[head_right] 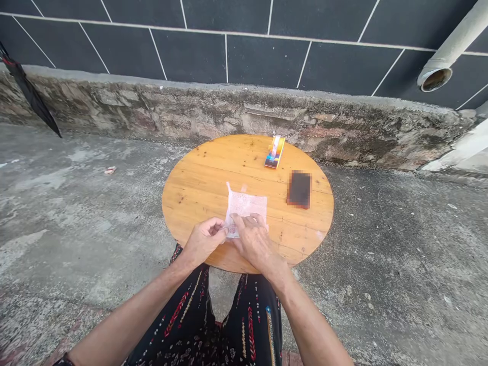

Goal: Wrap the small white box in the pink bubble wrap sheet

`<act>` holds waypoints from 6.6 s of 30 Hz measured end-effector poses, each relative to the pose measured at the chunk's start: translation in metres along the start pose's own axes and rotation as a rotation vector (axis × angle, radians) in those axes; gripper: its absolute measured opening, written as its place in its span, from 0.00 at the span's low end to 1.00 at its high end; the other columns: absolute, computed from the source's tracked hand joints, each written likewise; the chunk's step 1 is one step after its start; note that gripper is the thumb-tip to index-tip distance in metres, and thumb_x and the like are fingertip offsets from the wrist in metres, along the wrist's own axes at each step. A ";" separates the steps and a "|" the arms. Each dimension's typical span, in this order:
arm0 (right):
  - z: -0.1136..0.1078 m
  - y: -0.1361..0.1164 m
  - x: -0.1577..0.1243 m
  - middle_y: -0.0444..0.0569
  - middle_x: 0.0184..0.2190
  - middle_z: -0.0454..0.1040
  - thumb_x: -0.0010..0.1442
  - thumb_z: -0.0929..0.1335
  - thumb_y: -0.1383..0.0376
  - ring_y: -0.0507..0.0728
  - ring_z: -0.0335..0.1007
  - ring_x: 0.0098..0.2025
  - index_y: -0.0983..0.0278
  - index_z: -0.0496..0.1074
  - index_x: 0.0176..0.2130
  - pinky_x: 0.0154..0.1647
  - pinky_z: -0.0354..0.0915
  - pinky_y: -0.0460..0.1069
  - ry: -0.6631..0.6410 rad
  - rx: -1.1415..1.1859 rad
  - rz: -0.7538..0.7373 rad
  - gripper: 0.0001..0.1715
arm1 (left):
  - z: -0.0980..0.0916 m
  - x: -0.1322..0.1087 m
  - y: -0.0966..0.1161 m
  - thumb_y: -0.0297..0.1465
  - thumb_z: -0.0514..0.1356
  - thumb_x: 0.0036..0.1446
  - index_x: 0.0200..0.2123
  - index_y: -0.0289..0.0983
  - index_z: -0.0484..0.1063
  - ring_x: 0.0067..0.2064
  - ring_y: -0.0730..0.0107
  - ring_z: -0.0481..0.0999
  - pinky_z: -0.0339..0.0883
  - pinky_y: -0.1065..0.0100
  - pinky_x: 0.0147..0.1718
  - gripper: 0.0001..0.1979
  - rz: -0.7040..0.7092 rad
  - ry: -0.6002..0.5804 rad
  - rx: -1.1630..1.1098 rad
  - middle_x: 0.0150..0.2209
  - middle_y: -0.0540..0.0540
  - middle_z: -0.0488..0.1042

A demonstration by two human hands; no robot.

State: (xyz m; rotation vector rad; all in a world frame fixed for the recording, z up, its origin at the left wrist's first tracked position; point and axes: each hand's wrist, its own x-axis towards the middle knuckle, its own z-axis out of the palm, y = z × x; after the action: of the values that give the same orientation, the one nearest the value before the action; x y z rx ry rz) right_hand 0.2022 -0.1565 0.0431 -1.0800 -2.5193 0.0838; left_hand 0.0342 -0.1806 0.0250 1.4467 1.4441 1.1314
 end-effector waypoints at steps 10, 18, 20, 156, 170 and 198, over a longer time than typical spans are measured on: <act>0.009 0.007 -0.002 0.58 0.46 0.71 0.54 0.67 0.71 0.64 0.66 0.50 0.66 0.52 0.63 0.51 0.65 0.59 -0.018 0.164 0.120 0.40 | 0.004 -0.007 0.013 0.25 0.57 0.52 0.30 0.38 0.74 0.30 0.72 0.70 0.61 0.71 0.32 0.06 0.203 -0.015 0.438 0.28 0.51 0.72; 0.010 0.008 -0.004 0.60 0.49 0.69 0.55 0.67 0.70 0.64 0.66 0.50 0.65 0.50 0.64 0.51 0.66 0.60 -0.016 0.175 0.102 0.41 | -0.005 -0.008 0.021 0.23 0.56 0.53 0.35 0.38 0.76 0.31 0.70 0.70 0.61 0.69 0.30 0.11 0.301 -0.177 0.648 0.31 0.49 0.71; 0.010 0.008 -0.004 0.60 0.48 0.69 0.55 0.67 0.70 0.65 0.66 0.50 0.65 0.50 0.64 0.51 0.66 0.60 -0.004 0.169 0.088 0.41 | -0.009 -0.008 0.019 0.23 0.55 0.55 0.33 0.38 0.76 0.32 0.69 0.70 0.61 0.68 0.30 0.10 0.393 -0.215 0.719 0.30 0.49 0.70; 0.014 -0.017 -0.015 0.43 0.25 0.70 0.62 0.65 0.58 0.52 0.64 0.29 0.64 0.73 0.30 0.33 0.61 0.46 0.469 0.912 0.710 0.15 | -0.026 0.025 0.003 0.21 0.54 0.57 0.38 0.33 0.73 0.47 0.59 0.68 0.68 0.58 0.46 0.09 1.028 -0.443 0.608 0.42 0.41 0.74; 0.016 -0.027 -0.012 0.47 0.30 0.75 0.59 0.68 0.62 0.53 0.69 0.30 0.64 0.75 0.34 0.33 0.64 0.48 0.455 0.687 0.628 0.08 | -0.026 0.026 -0.001 0.20 0.53 0.56 0.38 0.33 0.73 0.47 0.60 0.68 0.70 0.59 0.46 0.10 1.001 -0.461 0.554 0.40 0.42 0.74; 0.017 -0.046 -0.032 0.51 0.44 0.76 0.63 0.63 0.69 0.59 0.70 0.49 0.61 0.65 0.53 0.51 0.66 0.57 0.318 0.370 0.396 0.18 | -0.027 0.018 -0.015 0.24 0.56 0.61 0.39 0.36 0.75 0.46 0.63 0.71 0.70 0.60 0.45 0.09 0.955 -0.274 0.385 0.42 0.43 0.76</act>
State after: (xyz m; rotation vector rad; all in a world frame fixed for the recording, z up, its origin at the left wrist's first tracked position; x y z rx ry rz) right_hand 0.1841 -0.2092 0.0265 -1.2967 -1.8892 0.4328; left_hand 0.0029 -0.1631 0.0194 2.5943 0.7698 1.1301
